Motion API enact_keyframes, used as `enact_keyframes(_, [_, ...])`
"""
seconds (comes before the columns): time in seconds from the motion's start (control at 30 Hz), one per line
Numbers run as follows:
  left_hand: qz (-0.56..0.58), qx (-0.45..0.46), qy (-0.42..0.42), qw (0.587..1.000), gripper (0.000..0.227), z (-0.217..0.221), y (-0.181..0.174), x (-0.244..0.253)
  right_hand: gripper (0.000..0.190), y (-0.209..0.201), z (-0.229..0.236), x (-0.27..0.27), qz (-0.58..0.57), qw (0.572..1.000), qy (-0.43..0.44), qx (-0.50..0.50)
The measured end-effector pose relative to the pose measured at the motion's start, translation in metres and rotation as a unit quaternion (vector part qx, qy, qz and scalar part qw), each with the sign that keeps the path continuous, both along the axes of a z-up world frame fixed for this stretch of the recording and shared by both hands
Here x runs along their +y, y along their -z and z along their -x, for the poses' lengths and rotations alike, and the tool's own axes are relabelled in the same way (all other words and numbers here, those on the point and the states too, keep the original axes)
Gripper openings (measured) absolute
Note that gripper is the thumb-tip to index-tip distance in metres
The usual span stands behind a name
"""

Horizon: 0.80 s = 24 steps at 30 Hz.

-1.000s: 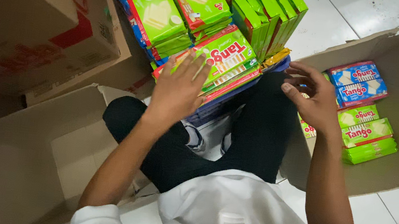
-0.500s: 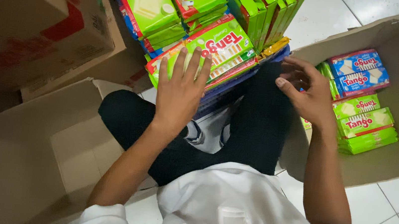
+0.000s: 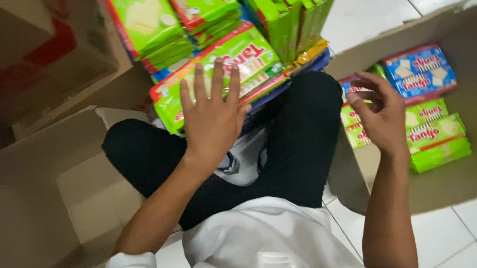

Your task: The person sits on the floor and repeatedly transfers packs of Tango biscuits from a cardboard box into a blue plastic crate. They handle the packs one by one or in small groups, arranging them in neat rows within the crate.

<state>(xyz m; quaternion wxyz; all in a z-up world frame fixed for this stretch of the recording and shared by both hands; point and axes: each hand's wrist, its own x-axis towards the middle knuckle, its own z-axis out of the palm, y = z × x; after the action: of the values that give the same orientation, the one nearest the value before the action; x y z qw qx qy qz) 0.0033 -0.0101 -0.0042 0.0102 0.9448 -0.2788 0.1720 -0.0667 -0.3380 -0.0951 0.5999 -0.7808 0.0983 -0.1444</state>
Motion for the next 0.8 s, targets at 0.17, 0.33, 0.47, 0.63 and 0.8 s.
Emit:
enact_keyframes(0.17, [0.003,-0.011,0.002,1.000,0.058,-0.012,0.003,-0.008,0.044,0.063,0.035,-0.068,-0.024,0.996,0.083,0.035])
enact_keyframes(0.33, [-0.037,-0.009,-0.001,0.999,0.052,-0.007,0.004,-0.025,0.039,0.138,0.052,-0.119,-0.082,0.969,0.214,0.088])
enact_keyframes(0.47, [0.098,0.027,0.123,0.987,0.037,0.012,0.039,-0.093,0.019,0.180,0.058,-0.135,-0.137,0.900,0.287,0.299])
enact_keyframes(0.63, [0.176,0.171,0.413,0.877,0.040,0.058,0.158,-0.238,0.042,0.339,0.083,-0.157,-0.180,0.884,0.312,0.298])
enact_keyframes(0.8, [-0.184,0.410,0.321,0.834,0.042,0.071,0.195,-0.286,0.080,0.409,0.075,-0.142,-0.301,0.754,0.346,0.470])
